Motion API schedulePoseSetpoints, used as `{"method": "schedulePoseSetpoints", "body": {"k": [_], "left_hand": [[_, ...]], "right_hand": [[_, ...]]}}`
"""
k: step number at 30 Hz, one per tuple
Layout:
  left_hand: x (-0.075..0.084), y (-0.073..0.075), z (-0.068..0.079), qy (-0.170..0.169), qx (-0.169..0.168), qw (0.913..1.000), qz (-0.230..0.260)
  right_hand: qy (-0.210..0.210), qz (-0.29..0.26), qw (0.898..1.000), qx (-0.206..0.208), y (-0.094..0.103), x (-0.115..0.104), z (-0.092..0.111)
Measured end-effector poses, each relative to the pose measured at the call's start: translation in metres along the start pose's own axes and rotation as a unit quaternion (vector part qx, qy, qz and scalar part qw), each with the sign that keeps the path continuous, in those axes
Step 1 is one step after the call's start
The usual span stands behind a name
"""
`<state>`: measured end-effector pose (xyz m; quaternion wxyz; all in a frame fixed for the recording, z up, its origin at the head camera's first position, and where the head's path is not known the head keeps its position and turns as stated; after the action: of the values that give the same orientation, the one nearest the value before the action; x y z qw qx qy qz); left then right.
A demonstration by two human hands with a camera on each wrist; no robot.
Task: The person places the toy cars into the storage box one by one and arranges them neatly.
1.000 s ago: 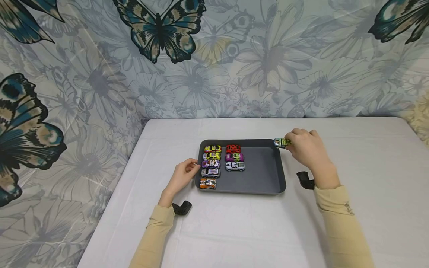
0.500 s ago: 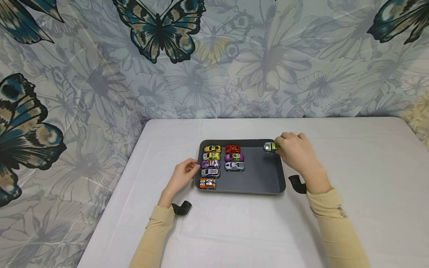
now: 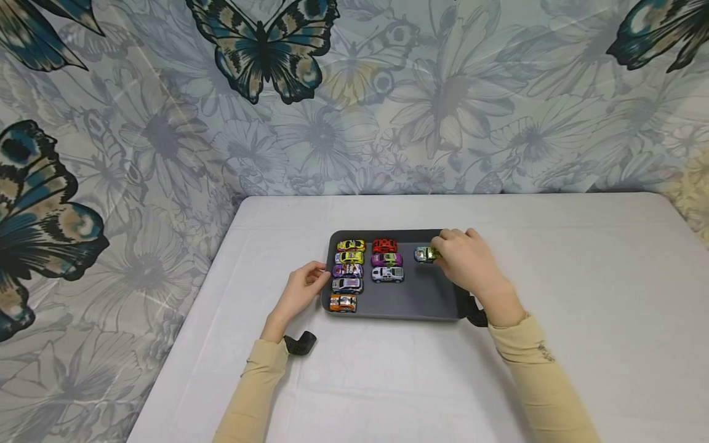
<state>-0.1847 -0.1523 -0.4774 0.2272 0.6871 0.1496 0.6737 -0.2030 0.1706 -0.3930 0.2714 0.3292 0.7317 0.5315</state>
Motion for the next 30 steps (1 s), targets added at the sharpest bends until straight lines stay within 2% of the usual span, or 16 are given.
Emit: {"method": "schedulePoseSetpoints", "body": {"k": [11, 22, 30], "left_hand": [[0.000, -0.001, 0.000, 0.001, 0.004, 1.0000, -0.001], [0.000, -0.001, -0.001, 0.007, 0.005, 1.0000, 0.000], [0.000, -0.001, 0.000, -0.002, 0.006, 1.0000, 0.002]], "right_hand": [[0.040, 0.004, 0.999, -0.002, -0.013, -0.019, -0.008], [0.056, 0.007, 0.998, -0.019, -0.022, -0.034, -0.011], [0.073, 0.011, 0.997, -0.029, -0.029, -0.045, -0.015]]}}
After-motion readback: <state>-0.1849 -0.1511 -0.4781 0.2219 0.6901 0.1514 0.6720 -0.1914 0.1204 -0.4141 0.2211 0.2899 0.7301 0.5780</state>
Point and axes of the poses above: each hand's wrist, its own z-axis away from the middle knuckle, its own y-axis out of the back of the hand, x = y × z, the point moved 1 cm from there along -z, towards the middle knuckle, and after that the axes turned 3 degrees about y, right-handed, at the moved point
